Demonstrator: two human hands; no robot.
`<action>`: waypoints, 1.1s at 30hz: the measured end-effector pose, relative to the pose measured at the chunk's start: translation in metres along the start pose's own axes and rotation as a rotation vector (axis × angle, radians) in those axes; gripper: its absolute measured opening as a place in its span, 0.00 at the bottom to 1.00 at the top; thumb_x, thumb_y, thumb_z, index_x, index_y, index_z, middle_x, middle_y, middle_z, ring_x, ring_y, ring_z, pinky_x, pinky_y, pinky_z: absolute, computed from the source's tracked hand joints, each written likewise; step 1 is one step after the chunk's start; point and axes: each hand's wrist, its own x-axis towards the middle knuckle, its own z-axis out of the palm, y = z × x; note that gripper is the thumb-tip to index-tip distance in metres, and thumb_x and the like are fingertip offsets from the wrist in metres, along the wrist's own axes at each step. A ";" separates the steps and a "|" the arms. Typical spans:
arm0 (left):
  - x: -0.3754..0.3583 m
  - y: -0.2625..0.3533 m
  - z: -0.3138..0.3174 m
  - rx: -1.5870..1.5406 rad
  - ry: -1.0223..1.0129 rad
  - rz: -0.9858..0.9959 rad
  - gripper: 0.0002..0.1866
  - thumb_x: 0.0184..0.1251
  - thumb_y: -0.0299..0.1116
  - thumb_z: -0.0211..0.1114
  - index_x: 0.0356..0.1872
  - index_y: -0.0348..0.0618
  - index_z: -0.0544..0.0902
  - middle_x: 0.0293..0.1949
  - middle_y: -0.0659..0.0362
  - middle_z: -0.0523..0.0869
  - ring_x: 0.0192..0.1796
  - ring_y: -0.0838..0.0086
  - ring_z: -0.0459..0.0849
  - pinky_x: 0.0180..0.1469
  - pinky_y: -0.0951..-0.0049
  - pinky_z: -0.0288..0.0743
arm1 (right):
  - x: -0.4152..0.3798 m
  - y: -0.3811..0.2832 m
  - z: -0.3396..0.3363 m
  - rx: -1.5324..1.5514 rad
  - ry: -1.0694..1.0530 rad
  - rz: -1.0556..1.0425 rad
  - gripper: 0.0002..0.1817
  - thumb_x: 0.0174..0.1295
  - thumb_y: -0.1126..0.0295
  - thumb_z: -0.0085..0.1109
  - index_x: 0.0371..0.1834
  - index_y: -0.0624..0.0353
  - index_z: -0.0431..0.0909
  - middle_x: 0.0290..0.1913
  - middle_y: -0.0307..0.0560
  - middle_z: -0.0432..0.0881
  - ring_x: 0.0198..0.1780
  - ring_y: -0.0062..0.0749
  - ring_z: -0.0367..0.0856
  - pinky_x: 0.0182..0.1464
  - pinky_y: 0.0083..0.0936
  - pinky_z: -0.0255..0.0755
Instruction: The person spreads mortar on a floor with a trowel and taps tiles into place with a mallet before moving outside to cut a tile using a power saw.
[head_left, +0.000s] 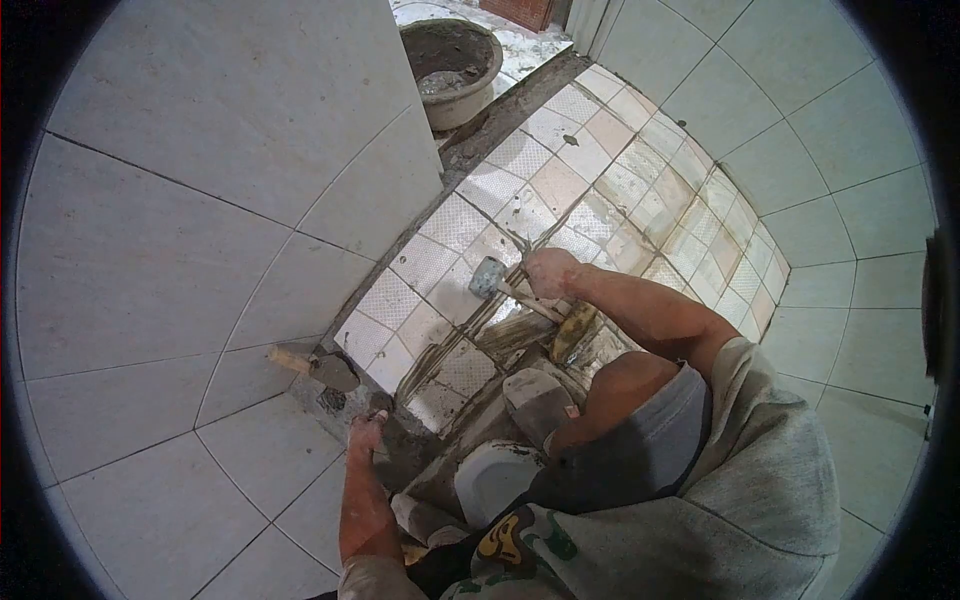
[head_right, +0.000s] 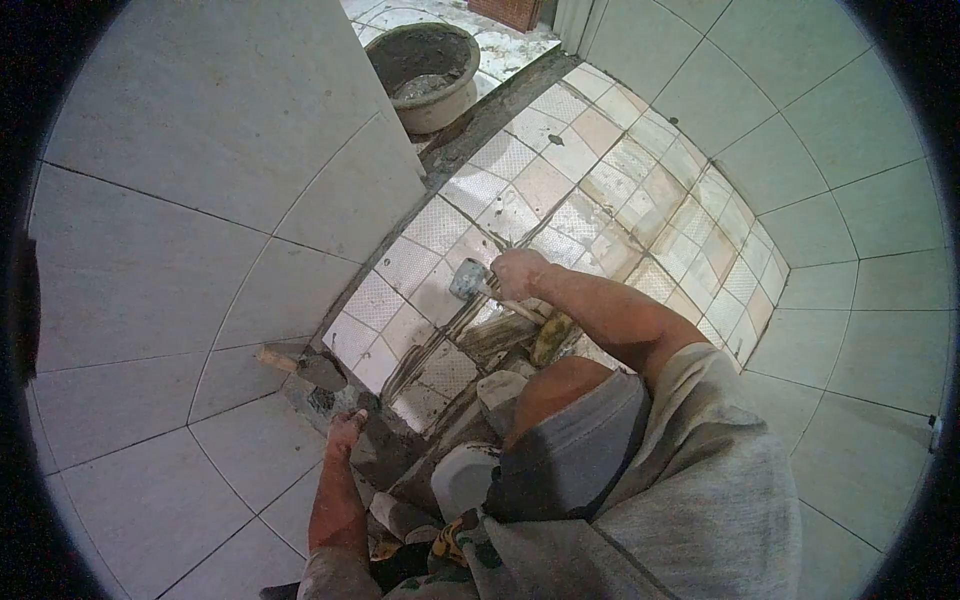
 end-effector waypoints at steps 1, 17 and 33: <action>0.002 -0.001 -0.001 0.004 -0.041 -0.019 0.22 0.62 0.45 0.62 0.43 0.32 0.84 0.34 0.51 0.87 0.38 0.66 0.83 0.45 0.64 0.73 | -0.001 -0.002 -0.003 -0.007 -0.026 0.019 0.21 0.50 0.53 0.60 0.33 0.62 0.84 0.38 0.57 0.84 0.43 0.51 0.83 0.47 0.41 0.78; 0.013 -0.021 0.017 -0.264 0.040 0.019 0.19 0.62 0.45 0.63 0.38 0.36 0.85 0.29 0.58 0.84 0.32 0.72 0.81 0.38 0.66 0.74 | 0.007 0.007 0.009 -0.026 -0.021 -0.003 0.21 0.49 0.54 0.61 0.35 0.63 0.83 0.37 0.58 0.84 0.42 0.52 0.83 0.47 0.42 0.78; 0.027 -0.036 0.018 -0.011 0.047 0.007 0.26 0.59 0.49 0.63 0.46 0.34 0.83 0.37 0.43 0.85 0.45 0.55 0.83 0.49 0.60 0.74 | -0.003 -0.003 -0.007 -0.048 -0.055 0.013 0.18 0.46 0.63 0.60 0.40 0.62 0.82 0.41 0.57 0.84 0.46 0.50 0.82 0.49 0.42 0.77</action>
